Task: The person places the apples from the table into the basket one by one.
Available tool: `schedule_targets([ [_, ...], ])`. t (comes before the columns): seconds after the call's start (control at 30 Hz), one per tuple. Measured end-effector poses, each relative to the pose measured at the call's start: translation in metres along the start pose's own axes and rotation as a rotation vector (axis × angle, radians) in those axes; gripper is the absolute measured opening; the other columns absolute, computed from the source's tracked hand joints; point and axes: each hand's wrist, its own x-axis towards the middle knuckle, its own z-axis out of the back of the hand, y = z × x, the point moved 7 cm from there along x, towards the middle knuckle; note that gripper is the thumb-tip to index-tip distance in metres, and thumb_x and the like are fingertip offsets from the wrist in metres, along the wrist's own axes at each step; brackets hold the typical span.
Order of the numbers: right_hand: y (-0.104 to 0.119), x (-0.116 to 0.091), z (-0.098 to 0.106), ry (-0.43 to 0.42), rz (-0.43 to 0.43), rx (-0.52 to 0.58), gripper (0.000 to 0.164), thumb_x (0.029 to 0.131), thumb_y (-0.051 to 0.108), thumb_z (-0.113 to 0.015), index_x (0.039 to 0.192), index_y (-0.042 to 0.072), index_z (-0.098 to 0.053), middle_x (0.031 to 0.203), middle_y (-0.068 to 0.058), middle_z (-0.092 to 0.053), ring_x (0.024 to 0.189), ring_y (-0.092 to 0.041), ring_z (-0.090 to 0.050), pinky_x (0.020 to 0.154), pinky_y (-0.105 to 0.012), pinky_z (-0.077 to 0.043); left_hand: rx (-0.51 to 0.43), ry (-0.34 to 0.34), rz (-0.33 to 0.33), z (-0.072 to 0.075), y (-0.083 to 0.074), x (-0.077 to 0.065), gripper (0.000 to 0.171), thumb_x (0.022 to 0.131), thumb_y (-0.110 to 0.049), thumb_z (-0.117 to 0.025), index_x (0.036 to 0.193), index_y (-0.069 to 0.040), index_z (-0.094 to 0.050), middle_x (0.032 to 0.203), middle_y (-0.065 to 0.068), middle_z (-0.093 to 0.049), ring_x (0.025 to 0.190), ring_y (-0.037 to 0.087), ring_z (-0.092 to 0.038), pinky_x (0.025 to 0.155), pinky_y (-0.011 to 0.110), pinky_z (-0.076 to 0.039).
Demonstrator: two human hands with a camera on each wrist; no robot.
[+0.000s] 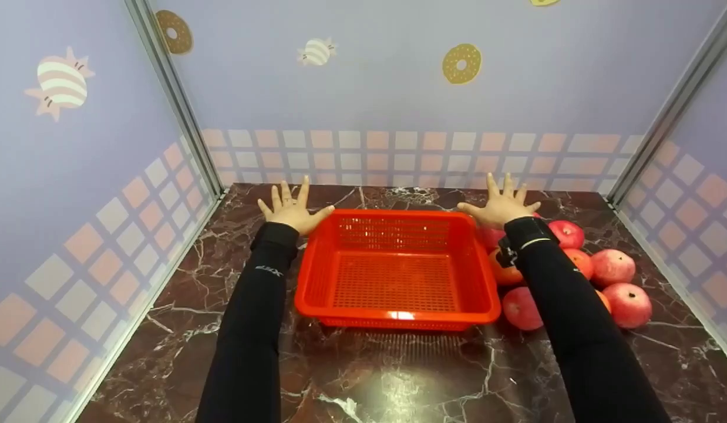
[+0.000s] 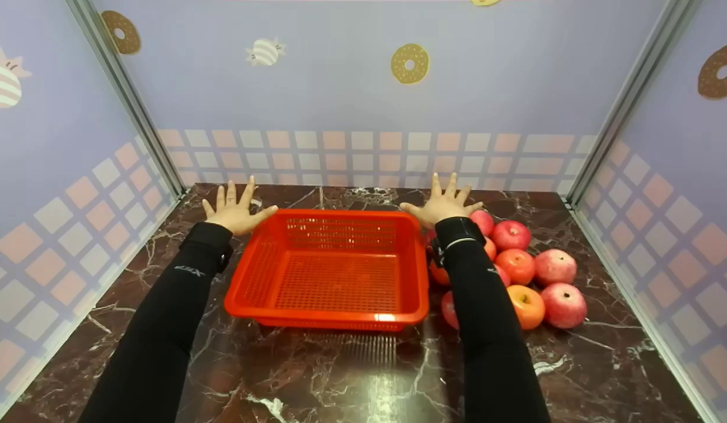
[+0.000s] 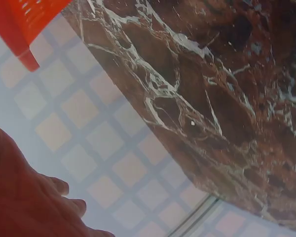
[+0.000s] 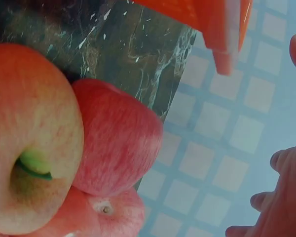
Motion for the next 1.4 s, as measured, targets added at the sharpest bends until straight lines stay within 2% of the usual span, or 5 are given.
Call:
schedule_targets([
  [0.37, 0.007, -0.014, -0.005, 0.044, 0.067, 0.057, 0.114, 0.089, 0.085, -0.040, 0.166, 0.016, 0.009, 0.168, -0.028, 0.018, 0.151, -0.061, 0.012, 0.111, -0.088, -0.004, -0.194, 0.116, 0.005, -0.002, -0.002, -0.021, 0.099, 0.095, -0.079, -0.032, 0.164, -0.027, 0.017, 0.168, 0.029, 0.016, 0.156, 0.052, 0.014, 0.121, 0.077, 0.006],
  [0.7, 0.005, -0.029, -0.012, 0.065, 0.140, 0.099, 0.106, 0.097, 0.078, -0.032, 0.165, 0.003, 0.001, 0.168, -0.034, 0.005, 0.150, -0.064, 0.002, 0.123, -0.073, -0.003, -0.484, 0.284, -0.066, -0.024, -0.003, -0.031, 0.095, 0.103, -0.068, -0.019, 0.157, -0.009, 0.032, 0.170, 0.027, 0.000, 0.159, 0.044, -0.004, 0.130, 0.058, -0.011],
  [0.9, 0.007, -0.050, -0.014, 0.057, 0.196, 0.145, 0.099, 0.101, 0.071, -0.031, 0.163, -0.003, -0.010, 0.166, -0.036, -0.009, 0.152, -0.058, -0.012, 0.125, -0.070, -0.013, -0.665, 0.340, -0.019, -0.038, -0.003, -0.050, 0.094, 0.103, -0.069, -0.021, 0.160, -0.009, 0.025, 0.171, 0.021, 0.015, 0.159, 0.039, -0.013, 0.126, 0.049, -0.032],
  [1.13, 0.005, -0.077, -0.013, -0.006, 0.243, 0.226, 0.085, 0.107, 0.059, -0.034, 0.161, -0.005, -0.021, 0.161, -0.032, -0.033, 0.148, -0.049, -0.036, 0.123, -0.064, -0.027, -0.817, 0.333, -0.010, -0.044, -0.003, -0.070, 0.087, 0.107, -0.059, -0.030, 0.164, -0.005, 0.007, 0.172, 0.022, -0.006, 0.150, 0.041, -0.036, 0.121, 0.051, -0.040],
  [1.4, 0.005, -0.107, -0.021, -0.039, 0.252, 0.293, 0.077, 0.108, 0.052, -0.040, 0.157, -0.007, -0.030, 0.147, -0.036, -0.050, 0.135, -0.051, -0.051, 0.118, -0.065, -0.036, -1.024, 0.395, -0.090, -0.051, -0.004, -0.090, 0.073, 0.110, -0.046, -0.034, 0.166, -0.008, -0.005, 0.158, 0.031, -0.037, 0.138, 0.048, -0.050, 0.106, 0.053, -0.053],
])
